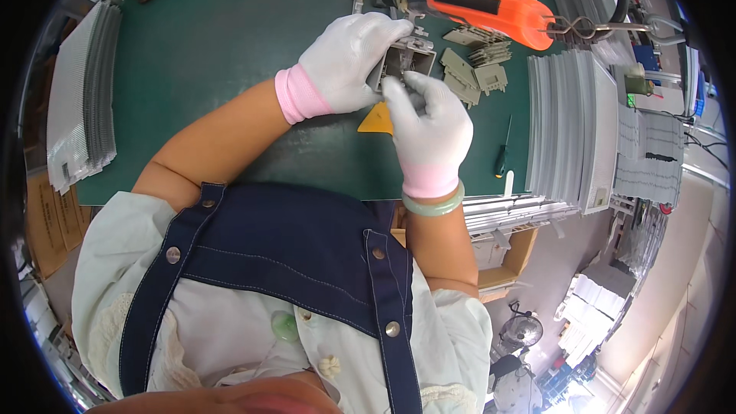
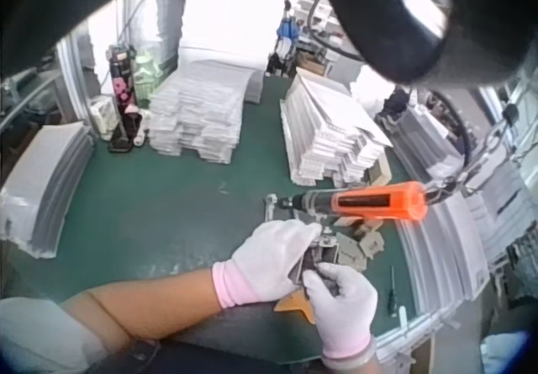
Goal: The person uses a power drill to fasten screws into a small metal electrical box. They repeatedly position the box, align the drill, and drive screws into the interior while wearing white gloves. The task involves precise manipulation of the tool and the component on a green workbench.
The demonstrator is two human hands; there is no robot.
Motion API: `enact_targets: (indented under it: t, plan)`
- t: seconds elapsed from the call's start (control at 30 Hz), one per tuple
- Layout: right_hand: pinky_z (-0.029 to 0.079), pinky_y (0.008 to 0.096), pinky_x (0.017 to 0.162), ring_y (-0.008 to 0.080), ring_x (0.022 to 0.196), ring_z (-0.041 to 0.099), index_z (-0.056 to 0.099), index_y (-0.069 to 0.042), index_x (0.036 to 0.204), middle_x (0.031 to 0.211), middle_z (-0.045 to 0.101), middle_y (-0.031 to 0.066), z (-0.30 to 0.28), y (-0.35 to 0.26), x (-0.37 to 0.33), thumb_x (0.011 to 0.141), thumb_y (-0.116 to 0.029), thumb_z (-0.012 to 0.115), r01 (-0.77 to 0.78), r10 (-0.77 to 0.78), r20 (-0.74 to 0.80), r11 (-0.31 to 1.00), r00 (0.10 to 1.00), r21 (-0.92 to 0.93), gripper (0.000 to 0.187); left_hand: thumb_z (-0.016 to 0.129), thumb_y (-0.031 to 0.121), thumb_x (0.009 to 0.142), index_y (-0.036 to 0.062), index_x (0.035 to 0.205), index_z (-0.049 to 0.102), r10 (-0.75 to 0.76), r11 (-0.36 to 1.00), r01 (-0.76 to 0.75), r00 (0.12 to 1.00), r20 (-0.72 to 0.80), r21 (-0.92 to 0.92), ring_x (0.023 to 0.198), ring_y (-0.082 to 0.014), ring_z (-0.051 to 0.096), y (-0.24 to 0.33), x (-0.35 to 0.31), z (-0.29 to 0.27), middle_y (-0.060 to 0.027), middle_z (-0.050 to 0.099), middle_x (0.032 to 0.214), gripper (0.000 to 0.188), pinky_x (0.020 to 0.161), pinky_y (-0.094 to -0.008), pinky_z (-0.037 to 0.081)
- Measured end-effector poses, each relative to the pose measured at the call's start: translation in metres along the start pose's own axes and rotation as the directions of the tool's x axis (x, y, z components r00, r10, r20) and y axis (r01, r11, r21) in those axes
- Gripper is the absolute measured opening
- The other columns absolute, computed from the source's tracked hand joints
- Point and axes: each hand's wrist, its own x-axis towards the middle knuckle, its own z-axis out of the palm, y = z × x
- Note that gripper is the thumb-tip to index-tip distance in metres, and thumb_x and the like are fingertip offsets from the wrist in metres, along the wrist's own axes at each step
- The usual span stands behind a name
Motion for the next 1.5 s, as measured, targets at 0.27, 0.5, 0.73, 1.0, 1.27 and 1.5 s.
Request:
enact_targets:
  t: [0.27, 0.5, 0.73, 1.0, 1.27, 1.5]
  plan:
    - [0.049, 0.0250, 0.061, 0.0089, 0.063, 0.059, 0.075, 0.005, 0.095, 0.072, 0.068, 0.0065, 0.009, 0.007, -0.004, 0.092, -0.009, 0.076, 0.015, 0.001, -0.135, 0.993, 0.991, 0.116, 0.014, 0.086, 0.019, 0.069, 0.0036, 0.129, 0.053, 0.021, 1.000, -0.021, 0.999, -0.037, 0.002, 0.093, -0.0394, 0.064, -0.001, -0.004, 0.000, -0.0156, 0.064, 0.103, 0.071, 0.082, -0.0482, 0.052]
    - [0.051, 0.0287, 0.060, 0.0161, 0.061, 0.064, 0.077, 0.001, 0.093, 0.073, 0.069, 0.0097, 0.013, 0.014, 0.004, 0.090, -0.010, 0.076, 0.235, -0.238, -0.158, 0.971, 0.958, -0.037, 0.011, 0.086, 0.019, 0.069, 0.0035, 0.131, 0.053, 0.008, 1.000, -0.008, 1.000, -0.007, -0.003, 0.094, -0.0399, 0.064, -0.001, -0.002, 0.001, -0.0164, 0.065, 0.105, 0.071, 0.081, -0.0489, 0.053]
    - [0.047, 0.0382, 0.053, 0.0269, 0.054, 0.059, 0.076, -0.006, 0.108, 0.062, 0.057, 0.0098, -0.010, 0.007, -0.001, 0.089, -0.011, 0.074, 0.471, -0.470, 0.118, 0.769, 0.875, -0.432, 0.020, 0.084, 0.019, 0.072, 0.0037, 0.131, 0.052, 0.008, 1.000, -0.008, 1.000, -0.022, 0.008, 0.094, -0.0396, 0.065, -0.002, -0.002, 0.001, -0.0163, 0.064, 0.104, 0.069, 0.080, -0.0484, 0.053]
    - [0.052, 0.0382, 0.064, 0.0258, 0.068, 0.065, 0.073, -0.006, 0.101, 0.075, 0.065, 0.0083, -0.001, -0.008, 0.010, 0.088, -0.018, 0.075, 0.176, -0.180, 0.009, 0.949, 0.984, -0.263, 0.017, 0.082, 0.017, 0.072, 0.0033, 0.129, 0.053, -0.003, 1.000, 0.004, 1.000, -0.020, 0.014, 0.093, -0.0395, 0.065, -0.001, 0.000, 0.002, -0.0160, 0.064, 0.102, 0.065, 0.080, -0.0489, 0.053]
    - [0.052, 0.0358, 0.068, 0.0237, 0.073, 0.066, 0.065, -0.003, 0.095, 0.082, 0.066, 0.0103, 0.000, -0.010, 0.023, 0.094, -0.012, 0.066, 0.180, -0.161, 0.087, 0.937, 0.983, -0.298, 0.009, 0.081, 0.018, 0.072, 0.0032, 0.129, 0.054, -0.008, 1.000, 0.008, 1.000, -0.010, 0.006, 0.093, -0.0396, 0.065, -0.002, 0.000, -0.001, -0.0161, 0.064, 0.103, 0.065, 0.081, -0.0482, 0.053]
    - [0.054, 0.0236, 0.074, 0.0084, 0.082, 0.065, 0.062, 0.002, 0.098, 0.097, 0.070, 0.0085, -0.008, 0.003, 0.014, 0.098, -0.001, 0.064, 0.070, -0.058, -0.047, 0.951, 0.997, 0.301, 0.004, 0.083, 0.023, 0.073, 0.0036, 0.133, 0.053, -0.006, 1.000, 0.006, 1.000, -0.011, 0.027, 0.096, -0.0397, 0.065, -0.003, 0.000, 0.000, -0.0168, 0.064, 0.106, 0.069, 0.083, -0.0481, 0.053]
